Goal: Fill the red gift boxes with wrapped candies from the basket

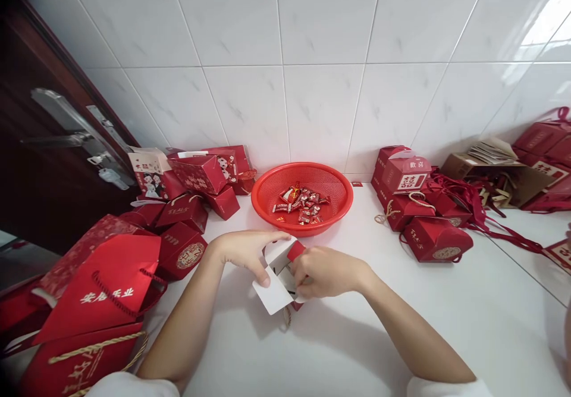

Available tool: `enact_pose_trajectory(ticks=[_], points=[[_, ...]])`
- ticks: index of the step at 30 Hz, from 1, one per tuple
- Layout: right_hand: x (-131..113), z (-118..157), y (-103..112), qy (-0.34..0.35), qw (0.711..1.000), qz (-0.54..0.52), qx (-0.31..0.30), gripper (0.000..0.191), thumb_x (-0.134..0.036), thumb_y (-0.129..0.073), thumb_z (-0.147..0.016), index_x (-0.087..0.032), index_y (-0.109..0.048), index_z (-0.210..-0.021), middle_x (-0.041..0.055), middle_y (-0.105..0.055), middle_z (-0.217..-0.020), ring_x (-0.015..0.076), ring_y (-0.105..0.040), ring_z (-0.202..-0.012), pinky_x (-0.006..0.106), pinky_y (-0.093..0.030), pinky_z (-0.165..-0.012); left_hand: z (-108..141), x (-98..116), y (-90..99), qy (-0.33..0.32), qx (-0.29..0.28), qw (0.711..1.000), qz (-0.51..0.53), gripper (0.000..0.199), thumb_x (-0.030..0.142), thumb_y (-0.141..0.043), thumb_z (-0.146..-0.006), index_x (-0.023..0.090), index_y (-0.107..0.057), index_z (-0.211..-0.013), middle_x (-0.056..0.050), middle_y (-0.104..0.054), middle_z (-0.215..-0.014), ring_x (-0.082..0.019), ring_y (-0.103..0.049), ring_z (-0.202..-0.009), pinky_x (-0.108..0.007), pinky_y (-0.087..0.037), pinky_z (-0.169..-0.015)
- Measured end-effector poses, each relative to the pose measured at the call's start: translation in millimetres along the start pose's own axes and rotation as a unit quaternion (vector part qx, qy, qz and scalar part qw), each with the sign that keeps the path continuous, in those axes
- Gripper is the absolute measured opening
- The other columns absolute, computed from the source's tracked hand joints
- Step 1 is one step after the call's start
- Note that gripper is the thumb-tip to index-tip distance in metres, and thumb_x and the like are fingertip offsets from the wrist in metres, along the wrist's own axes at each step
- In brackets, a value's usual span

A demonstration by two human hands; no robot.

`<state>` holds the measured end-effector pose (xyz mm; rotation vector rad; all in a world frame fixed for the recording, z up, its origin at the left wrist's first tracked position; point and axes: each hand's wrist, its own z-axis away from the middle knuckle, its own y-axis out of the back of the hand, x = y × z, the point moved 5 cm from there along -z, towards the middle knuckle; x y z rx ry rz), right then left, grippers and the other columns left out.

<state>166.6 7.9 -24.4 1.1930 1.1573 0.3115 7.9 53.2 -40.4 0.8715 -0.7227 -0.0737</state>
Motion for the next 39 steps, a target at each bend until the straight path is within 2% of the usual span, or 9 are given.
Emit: enact_pose_trajectory(ticks=[2,5,10,17,25,29,32,35,39], points=[[-13.3,3.0,-6.0,0.013,0.997,0.052,-0.053,0.021,-0.015,-0.061,-0.083,-0.024,-0.070,-0.066,-0.0005,-0.066,-0.070,0.0147,-0.058,-0.065,0.027,-0.043,-0.065,-4.3,-1.4,-3.9,0.000,0.003,1.000,0.009,0.114,0.037,-0.090,-0.047,0.026,-0.039,-0.149,-0.010,-0.047,-0.152,-0.036,-0.048,-0.134,-0.040,-0.044,-0.104],[-21.3,9.6,0.0,-0.045,0.987,0.151,-0.012,0.008,-0.017,-0.067,-0.080,-0.022,-0.070,-0.086,0.0053,-0.068,-0.091,0.0205,-0.062,-0.079,0.033,-0.043,-0.073,-8.3,-3.7,-9.5,0.013,-0.006,1.000,0.021,0.113,0.035,-0.089,-0.047,0.026,-0.038,-0.147,-0.010,-0.050,-0.148,-0.036,-0.050,-0.132,-0.039,-0.047,-0.099],[-7.8,24.2,6.5,-0.180,0.967,0.181,0.004,0.055,-0.034,-0.084,-0.069,-0.021,-0.064,-0.118,0.0104,-0.066,-0.105,0.0278,-0.064,-0.087,0.037,-0.046,-0.075,-10.1,-2.0,-12.0,0.025,-0.011,0.999,0.024,0.109,0.035,-0.089,-0.048,0.027,-0.037,-0.145,-0.010,-0.054,-0.142,-0.036,-0.055,-0.125,-0.037,-0.051,-0.089],[11.9,34.9,1.5,-0.174,0.980,0.090,0.034,0.062,-0.054,-0.079,-0.072,-0.024,-0.059,-0.124,0.0092,-0.067,-0.103,0.0291,-0.063,-0.093,0.035,-0.047,-0.074,-12.7,0.5,-12.5,0.022,-0.017,0.999,0.026,0.105,0.038,-0.089,-0.048,0.025,-0.039,-0.140,-0.011,-0.056,-0.138,-0.035,-0.056,-0.122,-0.035,-0.051,-0.086],[38.3,35.5,10.2,-0.269,0.951,-0.018,0.153,0.038,-0.052,-0.063,-0.085,-0.024,-0.058,-0.111,-0.0044,-0.056,-0.058,0.0180,-0.055,-0.053,0.027,-0.037,-0.052,-14.0,3.8,-14.5,0.012,-0.006,1.000,0.023,0.100,0.038,-0.086,-0.052,0.028,-0.040,-0.140,-0.008,-0.060,-0.131,-0.035,-0.060,-0.118,-0.035,-0.050,-0.084],[37.7,42.0,9.4,-0.272,0.939,0.072,0.195,0.023,-0.034,-0.062,-0.085,-0.025,-0.063,-0.106,0.0003,-0.062,-0.069,0.0176,-0.059,-0.057,0.028,-0.038,-0.054,-14.2,5.8,-15.8,0.022,-0.003,1.000,0.016,0.102,0.039,-0.086,-0.052,0.028,-0.038,-0.142,-0.009,-0.060,-0.132,-0.036,-0.059,-0.119,-0.035,-0.050,-0.084],[34.0,47.8,9.4,-0.265,0.927,0.138,0.225,0.027,-0.029,-0.064,-0.082,-0.025,-0.068,-0.109,0.0104,-0.066,-0.104,0.0238,-0.066,-0.079,0.032,-0.046,-0.061,-14.4,8.6,-15.9,0.021,-0.003,1.000,0.010,0.101,0.037,-0.085,-0.053,0.027,-0.039,-0.141,-0.009,-0.060,-0.132,-0.035,-0.059,-0.119,-0.035,-0.050,-0.084],[34.0,48.7,3.9,-0.236,0.947,0.063,0.208,0.037,-0.030,-0.066,-0.080,-0.026,-0.066,-0.117,0.0115,-0.063,-0.125,0.0258,-0.067,-0.094,0.037,-0.052,-0.074,-14.5,12.7,-16.0,0.009,-0.011,1.000,0.014,0.103,0.035,-0.086,-0.052,0.026,-0.038,-0.142,-0.009,-0.059,-0.134,-0.034,-0.059,-0.120,-0.035,-0.050,-0.086],[46.0,54.3,-6.5,-0.272,0.935,-0.116,0.198,0.046,-0.039,-0.072,-0.075,-0.023,-0.063,-0.117,0.0063,-0.071,-0.099,0.0231,-0.066,-0.082,0.035,-0.054,-0.070,-14.2,16.6,-15.8,-0.007,-0.017,1.000,0.013,0.104,0.036,-0.087,-0.051,0.025,-0.039,-0.143,-0.010,-0.061,-0.131,-0.035,-0.059,-0.119,-0.035,-0.050,-0.085]])
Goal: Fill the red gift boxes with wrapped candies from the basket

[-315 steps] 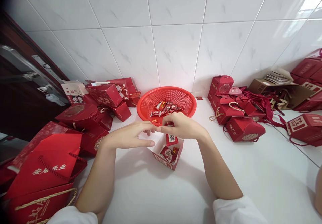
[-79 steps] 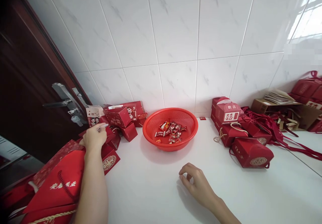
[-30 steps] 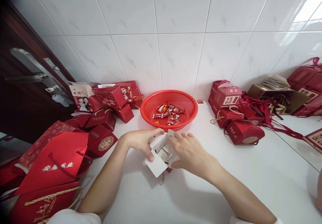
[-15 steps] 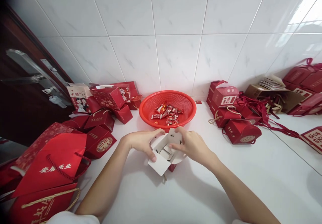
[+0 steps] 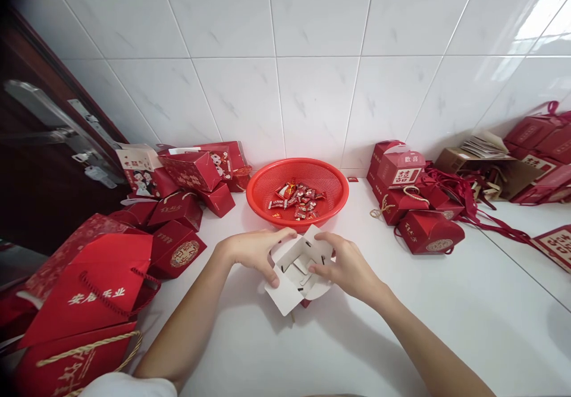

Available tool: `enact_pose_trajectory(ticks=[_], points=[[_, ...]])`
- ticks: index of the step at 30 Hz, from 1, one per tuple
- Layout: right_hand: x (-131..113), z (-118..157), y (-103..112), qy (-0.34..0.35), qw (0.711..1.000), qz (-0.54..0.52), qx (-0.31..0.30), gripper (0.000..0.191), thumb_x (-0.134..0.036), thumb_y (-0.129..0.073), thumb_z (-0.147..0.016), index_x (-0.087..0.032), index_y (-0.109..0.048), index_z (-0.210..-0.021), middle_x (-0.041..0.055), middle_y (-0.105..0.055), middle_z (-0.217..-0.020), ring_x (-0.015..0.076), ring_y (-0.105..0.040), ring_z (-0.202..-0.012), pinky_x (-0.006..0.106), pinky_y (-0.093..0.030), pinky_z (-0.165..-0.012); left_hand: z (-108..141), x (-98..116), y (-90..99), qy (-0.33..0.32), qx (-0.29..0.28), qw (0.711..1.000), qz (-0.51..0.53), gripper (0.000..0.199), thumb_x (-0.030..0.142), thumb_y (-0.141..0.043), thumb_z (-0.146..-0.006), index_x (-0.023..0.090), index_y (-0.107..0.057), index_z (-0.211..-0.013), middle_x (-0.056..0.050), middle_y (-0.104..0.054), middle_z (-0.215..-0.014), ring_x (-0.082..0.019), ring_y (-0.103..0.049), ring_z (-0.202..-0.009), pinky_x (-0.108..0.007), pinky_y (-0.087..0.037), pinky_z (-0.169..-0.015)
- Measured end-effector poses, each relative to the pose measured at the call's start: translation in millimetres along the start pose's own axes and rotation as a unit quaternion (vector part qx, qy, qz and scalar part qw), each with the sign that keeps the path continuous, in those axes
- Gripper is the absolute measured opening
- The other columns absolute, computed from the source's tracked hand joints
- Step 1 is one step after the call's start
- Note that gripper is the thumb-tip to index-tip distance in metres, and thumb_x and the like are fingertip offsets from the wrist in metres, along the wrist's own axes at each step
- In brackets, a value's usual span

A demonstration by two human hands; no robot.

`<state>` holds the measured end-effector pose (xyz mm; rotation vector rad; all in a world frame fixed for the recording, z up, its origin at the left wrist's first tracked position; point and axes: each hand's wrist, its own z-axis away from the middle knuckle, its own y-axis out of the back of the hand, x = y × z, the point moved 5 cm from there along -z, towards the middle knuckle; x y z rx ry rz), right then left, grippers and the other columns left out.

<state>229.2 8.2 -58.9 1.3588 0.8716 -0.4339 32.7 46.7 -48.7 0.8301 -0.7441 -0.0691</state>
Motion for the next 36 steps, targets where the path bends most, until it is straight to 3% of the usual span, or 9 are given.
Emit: enact_pose_trajectory(ticks=[4,12,15,19,22,25,28,32,36], points=[[20.6,-1.6,-2.0,-0.046,0.994,-0.101,-0.007,0.056,-0.048,-0.077,-0.068,-0.023,-0.056,-0.113,0.0014,-0.067,-0.086,0.0199,-0.063,-0.072,0.033,-0.053,-0.064,0.9,-0.7,0.9,-0.011,-0.003,1.000,-0.003,0.105,0.035,-0.085,-0.054,0.029,-0.037,-0.147,-0.007,-0.064,-0.128,-0.032,-0.061,-0.113,-0.034,-0.050,-0.084],[43.1,-20.9,-10.2,-0.024,0.973,-0.213,-0.086,0.066,-0.060,-0.075,-0.068,-0.024,-0.047,-0.114,0.0035,-0.065,-0.100,0.0179,-0.061,-0.076,0.029,-0.049,-0.061,5.4,-11.0,8.8,0.045,0.038,0.998,0.002,0.103,0.039,-0.080,-0.063,0.039,-0.031,-0.154,-0.002,-0.063,-0.132,-0.026,-0.063,-0.105,-0.029,-0.048,-0.085],[39.3,-24.1,-5.2,0.019,0.982,-0.169,-0.077,0.060,-0.058,-0.073,-0.072,-0.024,-0.049,-0.115,0.0047,-0.065,-0.107,0.0177,-0.062,-0.078,0.030,-0.051,-0.066,9.4,-9.0,11.5,0.044,0.039,0.998,-0.005,0.098,0.038,-0.079,-0.064,0.038,-0.037,-0.152,-0.002,-0.067,-0.124,-0.025,-0.065,-0.101,-0.028,-0.048,-0.082],[18.2,-25.1,19.5,0.094,0.995,-0.013,-0.034,0.053,-0.055,-0.072,-0.077,-0.026,-0.060,-0.120,0.0071,-0.066,-0.120,0.0226,-0.064,-0.095,0.036,-0.053,-0.081,22.9,-4.0,20.7,0.042,0.066,0.997,-0.015,0.080,0.045,-0.076,-0.069,0.029,-0.052,-0.144,-0.003,-0.072,-0.109,-0.023,-0.066,-0.093,-0.025,-0.049,-0.075],[-0.5,-31.9,43.4,0.120,0.992,0.038,0.012,0.039,-0.054,-0.067,-0.083,-0.025,-0.070,-0.109,0.0070,-0.072,-0.108,0.0229,-0.067,-0.089,0.036,-0.054,-0.078,33.3,-1.3,31.9,0.001,0.113,0.994,0.001,0.067,0.051,-0.069,-0.077,0.024,-0.059,-0.137,-0.002,-0.073,-0.095,-0.020,-0.066,-0.084,-0.025,-0.049,-0.071],[-14.3,-50.6,61.3,0.145,0.988,0.008,0.056,0.032,-0.051,-0.061,-0.088,-0.021,-0.073,-0.089,0.0060,-0.075,-0.091,0.0206,-0.068,-0.079,0.035,-0.054,-0.076,31.8,-6.2,50.5,-0.031,0.202,0.979,0.016,0.061,0.050,-0.063,-0.083,0.022,-0.060,-0.136,-0.004,-0.073,-0.099,-0.020,-0.066,-0.088,-0.027,-0.051,-0.078],[-18.5,-82.1,67.6,0.171,0.979,-0.072,0.089,0.032,-0.049,-0.063,-0.084,-0.018,-0.072,-0.082,0.0057,-0.074,-0.083,0.0199,-0.068,-0.075,0.033,-0.055,-0.073,6.5,-10.2,69.1,-0.042,0.238,0.970,0.001,0.055,0.045,-0.060,-0.085,0.020,-0.061,-0.134,-0.007,-0.071,-0.116,-0.022,-0.065,-0.104,-0.028,-0.050,-0.090],[-6.5,-130.6,63.3,0.139,0.955,-0.187,0.184,0.028,-0.045,-0.067,-0.076,-0.017,-0.070,-0.078,0.0054,-0.072,-0.078,0.0192,-0.066,-0.072,0.032,-0.054,-0.070,-55.3,-1.2,74.6,0.014,0.117,0.988,-0.105,0.047,0.039,-0.061,-0.084,0.024,-0.065,-0.129,-0.005,-0.070,-0.121,-0.024,-0.064,-0.110,-0.030,-0.048,-0.096],[14.7,-162.4,45.5,0.053,0.926,-0.301,0.222,0.019,-0.037,-0.068,-0.069,-0.018,-0.066,-0.072,0.0028,-0.069,-0.072,0.0157,-0.063,-0.064,0.029,-0.054,-0.064,-110.0,21.4,64.1,0.001,0.050,0.966,-0.252,0.051,0.038,-0.067,-0.081,0.031,-0.062,-0.131,-0.008,-0.049,-0.150,-0.034,-0.045,-0.136,-0.044,-0.042,-0.107]])
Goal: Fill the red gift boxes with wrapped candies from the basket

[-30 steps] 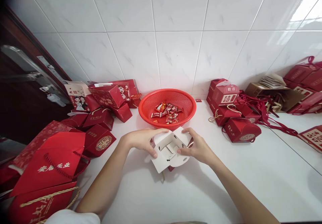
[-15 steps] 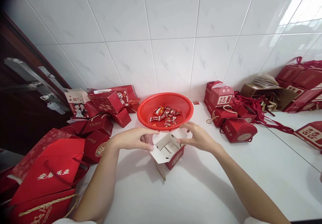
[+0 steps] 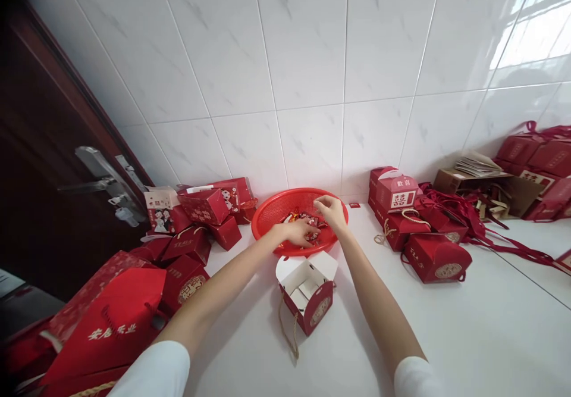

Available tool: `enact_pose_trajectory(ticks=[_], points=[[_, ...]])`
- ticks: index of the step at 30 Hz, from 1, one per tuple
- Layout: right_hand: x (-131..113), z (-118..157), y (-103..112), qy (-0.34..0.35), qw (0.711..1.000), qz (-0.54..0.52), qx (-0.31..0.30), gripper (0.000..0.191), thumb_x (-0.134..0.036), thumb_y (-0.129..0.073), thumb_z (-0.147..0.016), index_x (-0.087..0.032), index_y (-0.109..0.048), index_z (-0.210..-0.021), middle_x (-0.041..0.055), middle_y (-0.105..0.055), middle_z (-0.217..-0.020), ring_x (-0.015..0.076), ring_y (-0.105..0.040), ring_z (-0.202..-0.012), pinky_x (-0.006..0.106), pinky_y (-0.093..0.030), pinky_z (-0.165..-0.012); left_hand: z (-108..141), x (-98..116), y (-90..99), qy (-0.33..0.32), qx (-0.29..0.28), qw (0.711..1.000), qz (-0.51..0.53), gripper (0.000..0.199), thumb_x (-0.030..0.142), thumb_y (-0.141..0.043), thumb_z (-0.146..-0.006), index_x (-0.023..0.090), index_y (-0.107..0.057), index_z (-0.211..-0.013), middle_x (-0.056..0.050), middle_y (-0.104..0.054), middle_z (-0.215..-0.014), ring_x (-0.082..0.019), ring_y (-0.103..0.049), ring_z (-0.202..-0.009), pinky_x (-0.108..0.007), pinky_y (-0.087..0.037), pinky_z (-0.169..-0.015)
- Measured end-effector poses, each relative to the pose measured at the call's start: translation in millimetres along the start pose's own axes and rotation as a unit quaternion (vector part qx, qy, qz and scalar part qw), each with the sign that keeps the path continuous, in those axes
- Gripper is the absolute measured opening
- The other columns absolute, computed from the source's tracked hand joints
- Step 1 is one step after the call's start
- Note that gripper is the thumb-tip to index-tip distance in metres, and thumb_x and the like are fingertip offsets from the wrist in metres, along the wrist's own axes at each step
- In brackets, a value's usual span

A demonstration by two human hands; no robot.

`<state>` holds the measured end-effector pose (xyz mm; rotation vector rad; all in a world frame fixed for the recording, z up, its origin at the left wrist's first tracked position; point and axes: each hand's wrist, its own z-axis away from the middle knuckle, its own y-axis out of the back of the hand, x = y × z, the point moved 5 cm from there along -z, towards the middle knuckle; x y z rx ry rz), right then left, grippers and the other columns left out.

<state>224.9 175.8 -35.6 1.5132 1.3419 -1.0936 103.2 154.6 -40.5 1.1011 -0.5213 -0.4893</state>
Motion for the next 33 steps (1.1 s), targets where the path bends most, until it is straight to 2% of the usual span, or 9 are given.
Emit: enact_pose_trajectory(ticks=[3,6,11,16,18,20,23,27,33], points=[[16.2,-3.2,-4.8,-0.031,0.999,-0.009,-0.020,0.014,-0.032,-0.069,-0.067,-0.019,-0.064,-0.068,0.0014,-0.066,-0.063,0.0151,-0.061,-0.055,0.027,-0.052,-0.054,-26.1,8.2,-14.5,-0.011,-0.040,0.997,-0.066,0.055,0.027,-0.073,-0.075,0.032,-0.062,-0.129,-0.009,-0.039,-0.157,-0.036,-0.032,-0.145,-0.051,-0.036,-0.111],[24.7,-3.1,-3.2,-0.053,0.998,-0.017,-0.030,0.010,-0.028,-0.068,-0.067,-0.019,-0.064,-0.068,0.0010,-0.065,-0.061,0.0147,-0.062,-0.053,0.026,-0.053,-0.051,-39.5,-3.8,-21.0,-0.004,-0.037,0.996,-0.085,0.055,0.024,-0.077,-0.072,0.029,-0.064,-0.125,-0.011,-0.041,-0.156,-0.036,-0.033,-0.145,-0.054,-0.033,-0.113],[28.3,-3.4,-3.4,-0.069,0.997,-0.028,-0.027,0.009,-0.027,-0.066,-0.068,-0.019,-0.065,-0.070,0.0011,-0.067,-0.065,0.0138,-0.063,-0.055,0.024,-0.052,-0.052,-43.0,-54.3,2.2,0.048,0.075,0.995,-0.047,0.030,0.023,-0.068,-0.081,0.024,-0.071,-0.110,-0.012,-0.052,-0.144,-0.035,-0.049,-0.132,-0.049,-0.042,-0.107],[30.5,-4.0,-2.1,-0.077,0.996,-0.042,-0.005,0.010,-0.029,-0.064,-0.068,-0.019,-0.066,-0.072,0.0010,-0.068,-0.070,0.0141,-0.064,-0.059,0.024,-0.051,-0.053,-32.5,-73.7,17.5,0.039,0.143,0.989,-0.002,0.038,0.027,-0.061,-0.087,0.023,-0.066,-0.124,-0.009,-0.060,-0.133,-0.024,-0.057,-0.121,-0.032,-0.046,-0.100],[31.4,-4.3,-0.8,-0.080,0.996,-0.047,0.002,0.010,-0.028,-0.065,-0.068,-0.019,-0.065,-0.072,0.0003,-0.066,-0.068,0.0139,-0.063,-0.058,0.024,-0.051,-0.053,-28.2,-65.5,9.1,-0.009,0.087,0.995,0.048,0.034,0.036,-0.065,-0.085,0.025,-0.070,-0.116,-0.004,-0.070,-0.114,-0.020,-0.064,-0.104,-0.025,-0.049,-0.089],[31.7,-4.4,-0.7,-0.083,0.995,-0.050,0.002,0.010,-0.027,-0.066,-0.067,-0.019,-0.065,-0.072,0.0001,-0.065,-0.067,0.0139,-0.062,-0.057,0.025,-0.052,-0.053,-23.1,-56.8,-8.8,-0.037,-0.033,0.995,0.087,0.033,0.041,-0.069,-0.080,0.025,-0.074,-0.109,0.000,-0.073,-0.094,-0.018,-0.066,-0.086,-0.023,-0.049,-0.076],[30.8,-4.8,-2.1,-0.086,0.995,-0.049,0.000,0.009,-0.026,-0.064,-0.068,-0.018,-0.066,-0.072,0.0007,-0.065,-0.068,0.0134,-0.062,-0.056,0.025,-0.052,-0.053,-15.1,-56.3,-31.4,-0.005,-0.147,0.986,0.081,0.036,0.039,-0.073,-0.074,0.025,-0.073,-0.107,0.002,-0.071,-0.083,-0.016,-0.063,-0.072,-0.023,-0.046,-0.063],[29.1,-5.5,-4.6,-0.083,0.996,-0.043,-0.001,0.007,-0.024,-0.064,-0.067,-0.018,-0.065,-0.070,0.0002,-0.064,-0.067,0.0120,-0.059,-0.053,0.024,-0.050,-0.051,-12.2,-61.5,-36.7,0.026,-0.136,0.989,0.057,0.027,0.036,-0.072,-0.073,0.022,-0.070,-0.095,0.002,-0.068,-0.081,-0.015,-0.059,-0.068,-0.022,-0.043,-0.057],[30.4,-5.4,-5.5,-0.079,0.996,-0.035,-0.009,0.009,-0.026,-0.064,-0.068,-0.018,-0.064,-0.072,0.0007,-0.065,-0.071,0.0125,-0.060,-0.053,0.026,-0.053,-0.053,-13.5,-40.7,-36.9,-0.030,-0.133,0.989,0.064,0.028,0.030,-0.071,-0.070,0.022,-0.068,-0.097,0.000,-0.071,-0.090,-0.018,-0.063,-0.077,-0.024,-0.045,-0.062]])
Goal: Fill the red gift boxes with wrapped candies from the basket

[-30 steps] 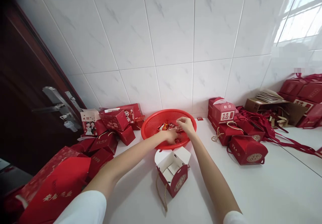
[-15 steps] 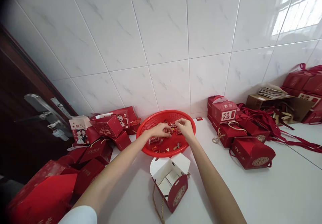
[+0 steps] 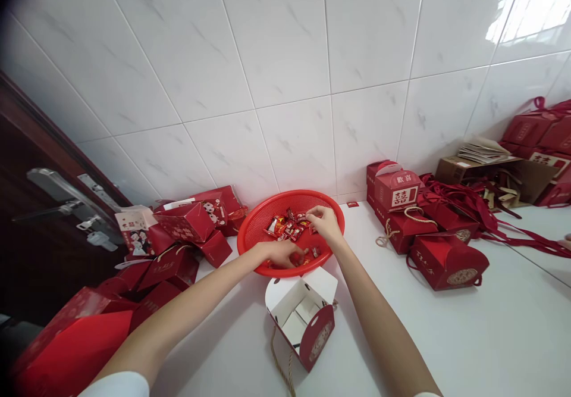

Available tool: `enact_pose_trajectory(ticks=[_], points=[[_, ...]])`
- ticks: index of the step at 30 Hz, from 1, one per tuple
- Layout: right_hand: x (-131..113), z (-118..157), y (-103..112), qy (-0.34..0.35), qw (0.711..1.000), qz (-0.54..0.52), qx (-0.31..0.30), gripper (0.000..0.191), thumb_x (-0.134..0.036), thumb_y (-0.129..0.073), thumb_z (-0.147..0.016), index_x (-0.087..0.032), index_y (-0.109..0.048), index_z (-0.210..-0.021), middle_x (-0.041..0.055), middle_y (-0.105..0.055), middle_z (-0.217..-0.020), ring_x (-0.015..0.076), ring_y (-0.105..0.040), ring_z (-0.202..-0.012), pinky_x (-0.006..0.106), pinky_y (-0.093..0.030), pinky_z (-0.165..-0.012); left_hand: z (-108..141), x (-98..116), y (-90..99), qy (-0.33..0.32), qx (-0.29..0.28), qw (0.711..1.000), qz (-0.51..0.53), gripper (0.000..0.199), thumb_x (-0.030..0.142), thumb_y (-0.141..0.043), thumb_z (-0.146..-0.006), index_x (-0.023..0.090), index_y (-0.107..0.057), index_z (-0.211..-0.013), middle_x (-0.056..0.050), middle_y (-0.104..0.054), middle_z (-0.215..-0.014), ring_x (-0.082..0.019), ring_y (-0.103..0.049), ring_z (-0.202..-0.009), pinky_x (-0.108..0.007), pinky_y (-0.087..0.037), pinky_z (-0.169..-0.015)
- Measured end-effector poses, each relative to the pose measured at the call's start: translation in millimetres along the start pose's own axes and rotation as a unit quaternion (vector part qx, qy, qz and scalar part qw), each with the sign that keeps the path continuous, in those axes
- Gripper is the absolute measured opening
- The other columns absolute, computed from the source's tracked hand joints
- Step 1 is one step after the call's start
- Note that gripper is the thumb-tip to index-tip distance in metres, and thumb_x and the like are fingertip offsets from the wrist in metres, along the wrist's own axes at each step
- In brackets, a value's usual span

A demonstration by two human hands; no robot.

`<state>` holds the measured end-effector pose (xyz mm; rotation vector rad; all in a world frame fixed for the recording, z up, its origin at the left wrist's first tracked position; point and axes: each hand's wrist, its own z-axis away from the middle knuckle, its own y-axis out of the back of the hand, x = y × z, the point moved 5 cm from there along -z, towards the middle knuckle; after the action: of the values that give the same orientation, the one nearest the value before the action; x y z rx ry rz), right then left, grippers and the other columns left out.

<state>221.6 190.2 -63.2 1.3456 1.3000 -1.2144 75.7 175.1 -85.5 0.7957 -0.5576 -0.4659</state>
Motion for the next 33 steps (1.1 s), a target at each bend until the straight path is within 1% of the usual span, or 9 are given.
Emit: enact_pose_trajectory(ticks=[5,9,11,13,15,19,24,28,33], points=[[1.8,-2.3,0.9,0.006,1.000,0.020,0.005,0.008,-0.025,-0.063,-0.068,-0.018,-0.064,-0.071,0.0015,-0.066,-0.075,0.0126,-0.062,-0.054,0.026,-0.052,-0.054,-2.0,8.8,2.8,0.034,0.031,0.998,-0.048,0.026,0.031,-0.073,-0.070,0.022,-0.071,-0.095,-0.002,-0.074,-0.086,-0.021,-0.067,-0.075,-0.027,-0.049,-0.065],[0.8,-1.7,-0.7,0.009,1.000,0.021,-0.001,0.008,-0.025,-0.063,-0.068,-0.018,-0.064,-0.071,0.0013,-0.066,-0.075,0.0122,-0.061,-0.054,0.024,-0.051,-0.053,13.3,-9.4,30.2,0.180,0.195,0.958,-0.105,0.026,0.028,-0.062,-0.082,0.019,-0.070,-0.106,-0.014,-0.072,-0.109,-0.031,-0.068,-0.102,-0.037,-0.051,-0.087],[-0.3,-0.4,-1.5,0.013,1.000,0.018,-0.007,0.008,-0.026,-0.063,-0.068,-0.018,-0.064,-0.070,0.0017,-0.067,-0.075,0.0123,-0.061,-0.055,0.024,-0.051,-0.053,23.9,-19.7,38.9,0.226,0.236,0.939,-0.112,0.035,0.031,-0.053,-0.090,0.016,-0.063,-0.119,-0.021,-0.065,-0.124,-0.036,-0.063,-0.115,-0.043,-0.050,-0.092],[-0.7,0.5,-2.0,0.014,1.000,0.016,-0.009,0.008,-0.027,-0.063,-0.069,-0.018,-0.064,-0.071,0.0020,-0.067,-0.074,0.0127,-0.061,-0.055,0.025,-0.052,-0.053,32.0,-29.4,39.7,0.260,0.240,0.929,-0.107,0.044,0.044,-0.054,-0.089,0.014,-0.062,-0.120,-0.023,-0.064,-0.125,-0.038,-0.063,-0.116,-0.044,-0.051,-0.090],[0.1,0.3,-2.1,0.012,1.000,0.017,-0.006,0.009,-0.027,-0.063,-0.068,-0.018,-0.064,-0.071,0.0020,-0.067,-0.073,0.0125,-0.060,-0.054,0.025,-0.053,-0.053,33.9,-35.9,30.1,0.274,0.190,0.938,-0.098,0.052,0.057,-0.066,-0.077,0.015,-0.068,-0.107,-0.021,-0.070,-0.112,-0.038,-0.066,-0.108,-0.041,-0.053,-0.086],[1.9,-2.1,-2.0,0.010,1.000,0.020,-0.001,0.008,-0.025,-0.063,-0.068,-0.018,-0.064,-0.070,0.0017,-0.067,-0.074,0.0116,-0.060,-0.053,0.024,-0.051,-0.052,24.5,-34.7,3.1,0.226,0.067,0.968,-0.081,0.039,0.044,-0.084,-0.057,0.018,-0.071,-0.082,-0.016,-0.075,-0.097,-0.033,-0.070,-0.095,-0.034,-0.055,-0.081],[-0.1,-1.6,-2.1,0.010,1.000,0.017,-0.006,0.007,-0.025,-0.063,-0.068,-0.018,-0.065,-0.070,0.0014,-0.067,-0.074,0.0119,-0.060,-0.054,0.025,-0.052,-0.054,12.0,-33.2,2.3,0.146,0.054,0.987,-0.034,0.018,0.020,-0.079,-0.057,0.019,-0.069,-0.072,-0.006,-0.074,-0.079,-0.025,-0.070,-0.075,-0.029,-0.054,-0.069],[-1.7,-0.2,-3.1,0.012,1.000,0.014,-0.011,0.008,-0.026,-0.064,-0.068,-0.018,-0.064,-0.070,0.0011,-0.066,-0.073,0.0122,-0.061,-0.054,0.025,-0.053,-0.054,6.3,-39.7,18.2,0.110,0.115,0.987,0.006,0.016,0.013,-0.071,-0.064,0.018,-0.071,-0.080,-0.003,-0.074,-0.078,-0.020,-0.069,-0.072,-0.026,-0.053,-0.067],[0.5,-1.9,-3.1,0.013,1.000,0.012,-0.011,0.007,-0.025,-0.064,-0.068,-0.018,-0.063,-0.069,0.0012,-0.067,-0.073,0.0123,-0.061,-0.054,0.024,-0.051,-0.052,1.8,-42.3,41.4,0.087,0.265,0.960,0.021,0.025,0.008,-0.055,-0.081,0.016,-0.071,-0.098,-0.007,-0.075,-0.101,-0.019,-0.068,-0.094,-0.026,-0.051,-0.086]])
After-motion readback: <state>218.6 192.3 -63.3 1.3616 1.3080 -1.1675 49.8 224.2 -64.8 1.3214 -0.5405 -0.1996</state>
